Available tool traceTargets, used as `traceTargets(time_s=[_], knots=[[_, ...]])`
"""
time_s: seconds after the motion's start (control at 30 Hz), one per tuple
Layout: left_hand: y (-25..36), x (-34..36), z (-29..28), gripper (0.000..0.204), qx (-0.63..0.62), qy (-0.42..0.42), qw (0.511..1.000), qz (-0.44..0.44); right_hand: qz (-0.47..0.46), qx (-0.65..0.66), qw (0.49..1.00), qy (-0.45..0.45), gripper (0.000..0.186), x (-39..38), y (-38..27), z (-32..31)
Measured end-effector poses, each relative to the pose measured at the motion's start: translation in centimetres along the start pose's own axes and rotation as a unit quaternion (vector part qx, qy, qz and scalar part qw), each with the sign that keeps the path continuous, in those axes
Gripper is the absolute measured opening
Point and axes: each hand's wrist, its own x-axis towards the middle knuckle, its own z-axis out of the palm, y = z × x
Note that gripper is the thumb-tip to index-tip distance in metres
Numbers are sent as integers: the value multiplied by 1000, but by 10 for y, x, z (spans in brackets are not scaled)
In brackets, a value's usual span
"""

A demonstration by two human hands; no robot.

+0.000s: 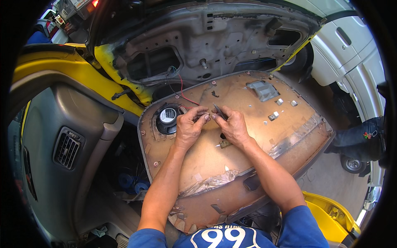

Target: The person installs a car speaker into a yellow door panel. They strip and twist wires, connect them to the speaker terminals, and secure the speaker into the mounting hole using pliers and their hands.

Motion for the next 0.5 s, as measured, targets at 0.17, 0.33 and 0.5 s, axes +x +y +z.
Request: traceTargets(time_s=[0.17, 0.33, 0.5], knots=[[0, 2, -5, 22, 58, -40, 997, 21, -2, 6, 1000, -1, 22, 0, 3, 2], [1, 2, -3, 21, 26, -40, 999, 10, -4, -11, 1000, -8, 20, 0, 4, 2], [-1, 2, -2, 20, 16, -39, 999, 11, 7, -5, 1000, -12, 20, 0, 3, 2]])
